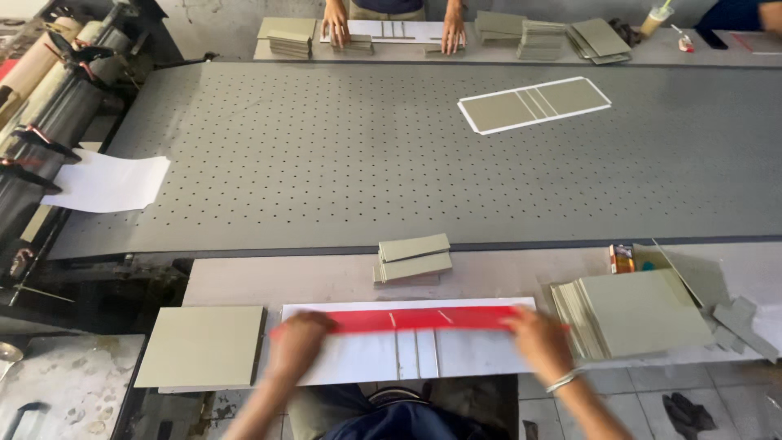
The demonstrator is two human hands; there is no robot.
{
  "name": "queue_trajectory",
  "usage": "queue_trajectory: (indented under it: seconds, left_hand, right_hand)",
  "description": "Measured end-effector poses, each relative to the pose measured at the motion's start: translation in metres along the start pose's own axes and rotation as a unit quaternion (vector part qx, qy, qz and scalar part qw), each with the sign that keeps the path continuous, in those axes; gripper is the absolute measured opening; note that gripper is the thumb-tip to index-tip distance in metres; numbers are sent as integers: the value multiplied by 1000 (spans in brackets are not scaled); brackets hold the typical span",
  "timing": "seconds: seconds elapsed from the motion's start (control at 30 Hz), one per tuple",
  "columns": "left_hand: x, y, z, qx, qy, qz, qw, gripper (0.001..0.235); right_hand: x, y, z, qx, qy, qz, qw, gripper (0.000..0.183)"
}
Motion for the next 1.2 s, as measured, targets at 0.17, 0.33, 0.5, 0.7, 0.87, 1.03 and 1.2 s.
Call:
queue_trajectory:
  seconds: [0.17, 0.33, 0.5, 0.7, 0.87, 1.03, 1.2]
  left_hand:
    - [-113, 30, -87, -135, -307, 118, 935, 22]
    - [-144, 100, -90, -231, -501, 168, 817, 34]
    - [-154, 217, -100, -311, -498, 218, 779, 66]
    - [-106, 218, -48, -207, -320, 438, 815, 63]
    - [-10, 58, 15, -94, -181, 378, 903, 46]
    - [33, -51, 56, -78, -136, 308, 938, 34]
    - [54, -74, 66, -43, -127, 304, 943, 37]
  right_hand:
    - [-41, 59, 97, 200, 106, -69, 972, 26]
    - [-14, 145, 135, 320, 299, 20, 899, 56]
    - [17, 292, 131, 351, 418, 137, 827, 58]
    - [29, 283, 54, 311, 293, 225, 876, 58]
    - [75, 123, -5, 238, 284, 216, 903, 27]
    - [105, -26, -36, 166, 221, 196, 941, 29]
    - [87, -90, -58, 158, 226, 200, 940, 20]
Point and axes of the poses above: each hand's wrist, its own y-axis towards the middle knuckle, its own x-axis out of the palm, z = x × y, the point moved 1 cm from there along y, towards the middle knuckle, and after that the axes turned 10 degrees about z, right-handed, at the moved point
